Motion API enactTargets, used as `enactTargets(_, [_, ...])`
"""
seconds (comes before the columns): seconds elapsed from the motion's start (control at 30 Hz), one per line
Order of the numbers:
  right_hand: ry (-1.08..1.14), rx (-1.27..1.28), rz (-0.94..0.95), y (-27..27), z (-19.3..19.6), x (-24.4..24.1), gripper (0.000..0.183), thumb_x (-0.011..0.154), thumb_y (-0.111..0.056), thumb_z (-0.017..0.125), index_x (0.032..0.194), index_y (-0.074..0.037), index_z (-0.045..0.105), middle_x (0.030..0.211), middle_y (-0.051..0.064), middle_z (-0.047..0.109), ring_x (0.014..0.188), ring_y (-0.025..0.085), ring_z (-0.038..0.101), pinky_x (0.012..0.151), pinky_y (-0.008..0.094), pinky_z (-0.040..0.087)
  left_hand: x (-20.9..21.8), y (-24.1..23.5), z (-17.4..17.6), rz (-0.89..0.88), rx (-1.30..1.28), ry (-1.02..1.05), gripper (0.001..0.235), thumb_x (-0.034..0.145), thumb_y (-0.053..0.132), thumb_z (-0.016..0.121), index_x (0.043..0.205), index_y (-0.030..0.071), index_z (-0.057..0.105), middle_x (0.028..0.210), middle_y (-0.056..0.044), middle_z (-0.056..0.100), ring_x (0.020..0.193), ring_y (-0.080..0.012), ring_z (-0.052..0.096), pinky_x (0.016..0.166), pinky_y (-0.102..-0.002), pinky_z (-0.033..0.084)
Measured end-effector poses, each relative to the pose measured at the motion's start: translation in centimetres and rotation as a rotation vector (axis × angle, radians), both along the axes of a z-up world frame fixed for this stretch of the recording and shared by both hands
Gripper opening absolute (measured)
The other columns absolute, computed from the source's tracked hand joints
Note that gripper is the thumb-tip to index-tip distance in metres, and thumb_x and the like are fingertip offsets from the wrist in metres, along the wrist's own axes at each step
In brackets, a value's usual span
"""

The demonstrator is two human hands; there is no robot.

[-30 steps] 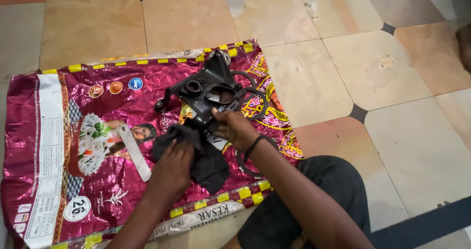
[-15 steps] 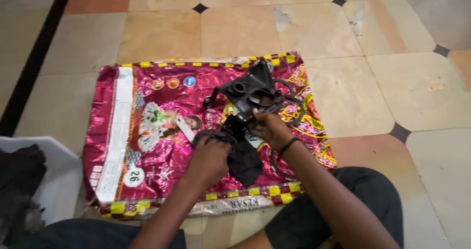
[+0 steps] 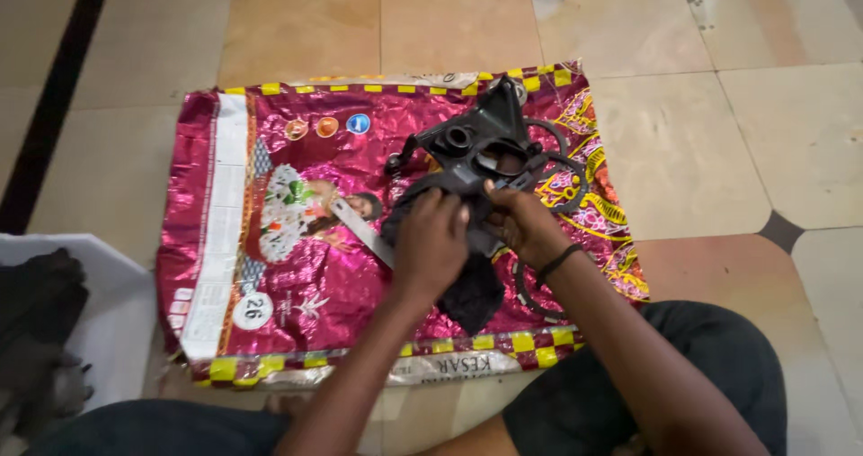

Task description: The person sits on the floor and cleans a black mechanical part using a metal file and a dark cloth. They file the edges of the part, then wipe it down with the cloth, repeatedly turning the object to clean different surfaces.

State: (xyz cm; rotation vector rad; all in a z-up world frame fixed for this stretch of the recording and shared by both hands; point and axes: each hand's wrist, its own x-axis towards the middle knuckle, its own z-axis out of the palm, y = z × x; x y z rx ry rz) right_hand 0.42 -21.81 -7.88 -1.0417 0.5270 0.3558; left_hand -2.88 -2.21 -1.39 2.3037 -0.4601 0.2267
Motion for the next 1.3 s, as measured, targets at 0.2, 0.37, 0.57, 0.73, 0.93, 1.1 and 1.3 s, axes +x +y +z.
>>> enactTargets(0.2, [-0.002, -0.026, 0.033, -0.5, -1.3, -0.2, 0.021, 0.105, -0.034, 0.07, 0.104, -0.014, 0.064, 0.094, 0.0, 0.067, 0.08, 0.016, 0.059, 0.072, 0.034, 0.046, 1.3, 0.8, -4.9, -0.041, -0.078, -0.232, 0.027, 0.09, 0.012, 0.067, 0.115, 0.003, 0.072, 0.131, -0.029, 0.058, 0.121, -0.0453, 0.056, 0.103, -0.049, 0.048])
enactTargets(0.37, [0.032, -0.015, 0.021, 0.2, 1.1, -0.8, 0.02, 0.097, -0.032, 0.065, 0.1, -0.012, 0.065, 0.102, 0.002, 0.075, 0.097, 0.018, 0.072, 0.09, 0.037, 0.055, 1.5, 4.7, -6.2, -0.139, 0.141, -0.309, 0.032, 0.078, 0.0, 0.065, 0.108, 0.006, 0.076, 0.129, -0.024, 0.06, 0.123, -0.0412, 0.055, 0.106, -0.048, 0.045])
enactTargets(0.57, [0.022, -0.031, 0.043, 0.2, 1.4, -0.8, 0.018, 0.098, -0.032, 0.064, 0.101, -0.014, 0.064, 0.1, 0.0, 0.073, 0.093, 0.015, 0.07, 0.087, 0.037, 0.055, 0.9, 3.7, -3.8, 0.009, -0.026, -0.217, 0.015, 0.081, 0.004, 0.07, 0.096, 0.003, 0.073, 0.111, -0.016, 0.065, 0.11, -0.0363, 0.06, 0.095, -0.046, 0.049])
enactTargets(0.73, [-0.045, -0.004, 0.066, -0.4, 0.3, -0.5, 0.019, 0.098, -0.03, 0.064, 0.102, -0.012, 0.069, 0.096, 0.002, 0.073, 0.084, 0.017, 0.068, 0.077, 0.037, 0.055, 2.0, 0.6, -1.7, 0.1, -0.273, -0.148, 0.025, 0.082, 0.01, 0.078, 0.103, 0.002, 0.065, 0.1, -0.014, 0.063, 0.099, -0.0363, 0.062, 0.085, -0.045, 0.049])
enactTargets(0.93, [0.039, -0.018, 0.047, 0.0, 1.1, -0.6, 0.017, 0.098, -0.032, 0.066, 0.099, -0.015, 0.067, 0.095, 0.0, 0.072, 0.086, 0.016, 0.068, 0.08, 0.036, 0.054, 3.9, 1.3, -3.7, 0.055, -0.335, -0.078, 0.023, 0.087, 0.007, 0.077, 0.1, 0.001, 0.059, 0.099, -0.015, 0.062, 0.098, -0.0375, 0.062, 0.085, -0.045, 0.049])
enactTargets(1.1, [0.006, -0.006, 0.087, 0.3, 1.7, -0.6, 0.022, 0.097, -0.035, 0.066, 0.099, -0.013, 0.067, 0.1, 0.001, 0.074, 0.093, 0.016, 0.071, 0.087, 0.036, 0.055, 3.8, 4.5, -5.8, 0.027, -0.322, -0.038, 0.028, 0.079, 0.001, 0.075, 0.104, -0.001, 0.061, 0.102, -0.017, 0.063, 0.1, -0.038, 0.062, 0.085, -0.044, 0.049])
enactTargets(1.3, [-0.006, -0.022, 0.07, 0.6, 1.8, -0.6, 0.019, 0.099, -0.032, 0.063, 0.104, -0.014, 0.067, 0.103, 0.001, 0.073, 0.095, 0.015, 0.07, 0.088, 0.035, 0.056, 4.8, 2.8, -5.5, -0.024, -0.341, -0.148, 0.035, 0.072, 0.007, 0.081, 0.102, 0.0, 0.064, 0.098, -0.017, 0.063, 0.098, -0.0383, 0.061, 0.085, -0.045, 0.048])
